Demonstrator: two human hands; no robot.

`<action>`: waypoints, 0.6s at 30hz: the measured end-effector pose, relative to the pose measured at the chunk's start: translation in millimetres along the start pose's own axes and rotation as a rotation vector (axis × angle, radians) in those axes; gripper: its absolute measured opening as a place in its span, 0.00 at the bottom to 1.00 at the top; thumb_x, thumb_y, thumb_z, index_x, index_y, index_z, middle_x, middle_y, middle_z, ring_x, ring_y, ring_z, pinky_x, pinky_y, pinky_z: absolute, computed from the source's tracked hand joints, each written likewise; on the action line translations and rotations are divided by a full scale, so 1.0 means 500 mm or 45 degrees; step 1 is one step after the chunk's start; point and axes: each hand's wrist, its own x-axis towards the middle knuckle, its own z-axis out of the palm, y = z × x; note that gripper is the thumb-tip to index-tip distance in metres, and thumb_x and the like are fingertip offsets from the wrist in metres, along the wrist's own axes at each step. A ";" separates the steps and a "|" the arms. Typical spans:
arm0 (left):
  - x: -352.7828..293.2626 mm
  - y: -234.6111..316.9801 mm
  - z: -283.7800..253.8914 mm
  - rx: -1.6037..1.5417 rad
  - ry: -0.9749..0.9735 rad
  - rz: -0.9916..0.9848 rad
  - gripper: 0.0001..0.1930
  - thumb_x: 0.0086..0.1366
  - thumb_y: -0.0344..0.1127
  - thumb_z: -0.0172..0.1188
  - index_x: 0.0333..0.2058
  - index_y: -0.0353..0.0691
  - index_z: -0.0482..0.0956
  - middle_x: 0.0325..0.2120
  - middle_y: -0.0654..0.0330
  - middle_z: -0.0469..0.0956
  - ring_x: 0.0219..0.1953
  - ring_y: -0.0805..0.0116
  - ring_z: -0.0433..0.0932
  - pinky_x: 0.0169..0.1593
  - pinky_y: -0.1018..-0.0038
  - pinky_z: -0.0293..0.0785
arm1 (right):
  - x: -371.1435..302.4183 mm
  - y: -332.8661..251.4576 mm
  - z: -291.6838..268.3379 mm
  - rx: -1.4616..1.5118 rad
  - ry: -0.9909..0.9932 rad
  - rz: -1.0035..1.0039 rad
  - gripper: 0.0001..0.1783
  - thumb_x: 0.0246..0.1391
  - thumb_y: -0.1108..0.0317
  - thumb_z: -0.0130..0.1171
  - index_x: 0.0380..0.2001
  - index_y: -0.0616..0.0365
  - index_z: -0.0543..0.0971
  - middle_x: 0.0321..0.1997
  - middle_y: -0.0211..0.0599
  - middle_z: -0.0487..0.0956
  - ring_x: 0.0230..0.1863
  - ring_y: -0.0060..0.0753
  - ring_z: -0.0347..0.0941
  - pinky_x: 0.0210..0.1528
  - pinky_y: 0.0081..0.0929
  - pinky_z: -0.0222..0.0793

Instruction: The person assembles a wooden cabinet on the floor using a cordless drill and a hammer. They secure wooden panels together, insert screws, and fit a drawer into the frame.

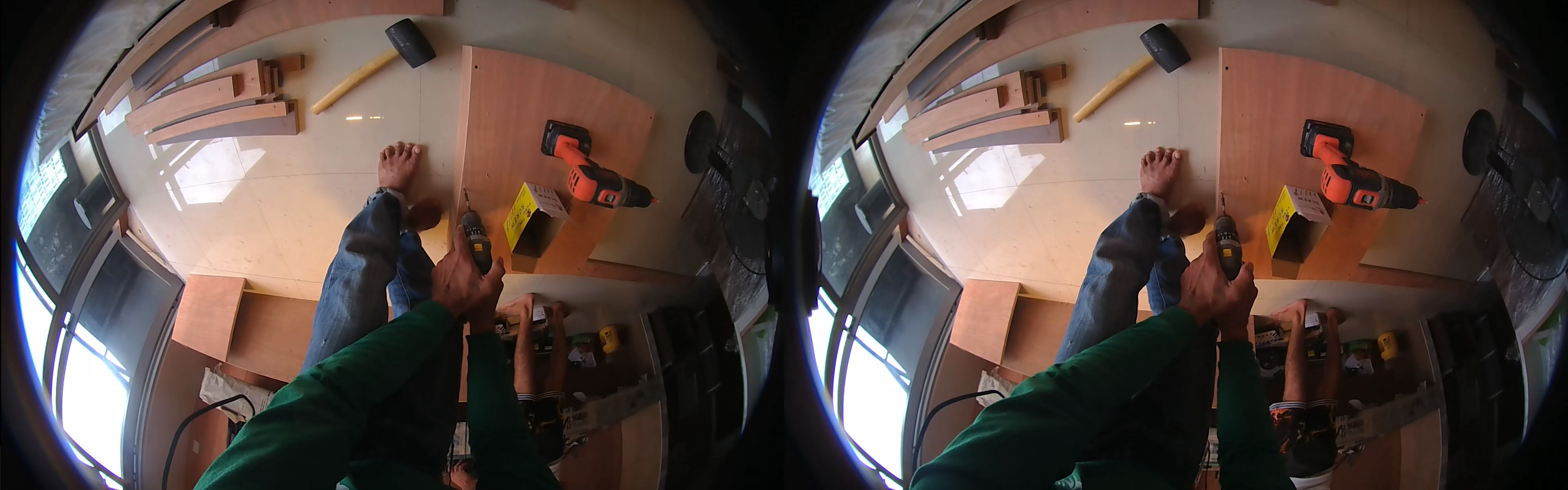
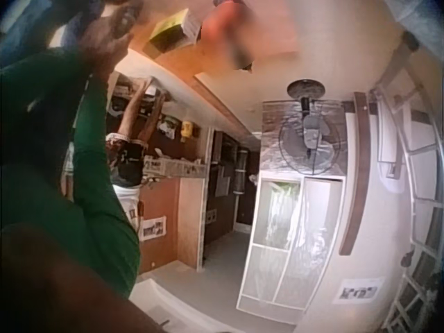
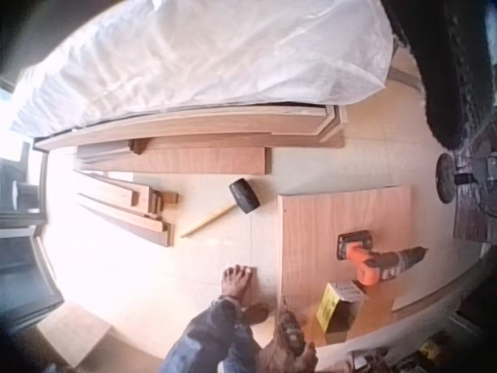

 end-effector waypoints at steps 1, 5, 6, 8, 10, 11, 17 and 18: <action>0.003 -0.001 0.002 -0.001 0.005 0.004 0.51 0.59 0.55 0.63 0.67 0.18 0.53 0.41 0.29 0.81 0.43 0.31 0.83 0.49 0.49 0.79 | 0.004 -0.002 -0.002 -0.018 0.001 0.014 0.32 0.59 0.56 0.71 0.54 0.67 0.68 0.43 0.49 0.83 0.43 0.41 0.83 0.45 0.36 0.79; 0.014 -0.006 0.005 0.015 -0.001 -0.041 0.48 0.59 0.56 0.63 0.65 0.22 0.57 0.41 0.31 0.81 0.44 0.32 0.83 0.49 0.49 0.79 | 0.014 -0.024 -0.005 -0.200 0.002 -0.016 0.32 0.55 0.57 0.73 0.51 0.67 0.69 0.41 0.51 0.83 0.43 0.49 0.85 0.43 0.39 0.79; 0.016 -0.009 0.007 0.012 0.002 -0.041 0.47 0.59 0.56 0.63 0.64 0.23 0.58 0.41 0.31 0.82 0.44 0.32 0.83 0.49 0.49 0.79 | 0.017 -0.022 -0.004 -0.222 -0.006 -0.001 0.32 0.54 0.57 0.73 0.51 0.67 0.69 0.40 0.52 0.83 0.43 0.50 0.85 0.43 0.39 0.79; 0.019 -0.013 0.010 -0.006 0.004 -0.030 0.45 0.59 0.56 0.63 0.63 0.24 0.59 0.40 0.32 0.82 0.43 0.32 0.83 0.49 0.49 0.79 | 0.024 -0.014 -0.004 -0.273 -0.012 0.007 0.30 0.54 0.57 0.74 0.49 0.66 0.70 0.39 0.52 0.83 0.42 0.51 0.85 0.42 0.40 0.79; 0.023 -0.012 0.011 -0.023 -0.008 -0.023 0.47 0.59 0.56 0.63 0.64 0.23 0.58 0.40 0.31 0.82 0.43 0.32 0.83 0.49 0.49 0.79 | 0.032 -0.005 -0.004 -0.333 -0.009 -0.008 0.29 0.54 0.57 0.73 0.47 0.65 0.71 0.39 0.52 0.82 0.42 0.51 0.85 0.42 0.40 0.78; 0.026 -0.013 0.010 -0.027 -0.014 -0.031 0.49 0.59 0.55 0.63 0.66 0.21 0.56 0.41 0.30 0.81 0.43 0.32 0.83 0.49 0.49 0.79 | 0.034 -0.009 -0.003 -0.334 -0.011 -0.013 0.28 0.53 0.58 0.74 0.46 0.65 0.72 0.38 0.52 0.82 0.42 0.51 0.85 0.42 0.40 0.78; 0.035 -0.015 0.005 -0.039 -0.009 -0.008 0.48 0.59 0.55 0.62 0.65 0.20 0.57 0.42 0.30 0.81 0.44 0.31 0.83 0.49 0.49 0.79 | 0.047 0.012 0.007 -0.379 0.006 -0.084 0.26 0.53 0.59 0.73 0.44 0.64 0.72 0.37 0.51 0.82 0.42 0.53 0.85 0.40 0.42 0.78; 0.037 -0.016 0.005 -0.041 -0.003 -0.010 0.48 0.59 0.55 0.62 0.65 0.20 0.57 0.42 0.30 0.81 0.43 0.31 0.83 0.49 0.49 0.79 | 0.049 0.009 0.007 -0.405 0.007 -0.087 0.25 0.53 0.59 0.73 0.44 0.64 0.72 0.37 0.52 0.82 0.42 0.54 0.85 0.40 0.42 0.78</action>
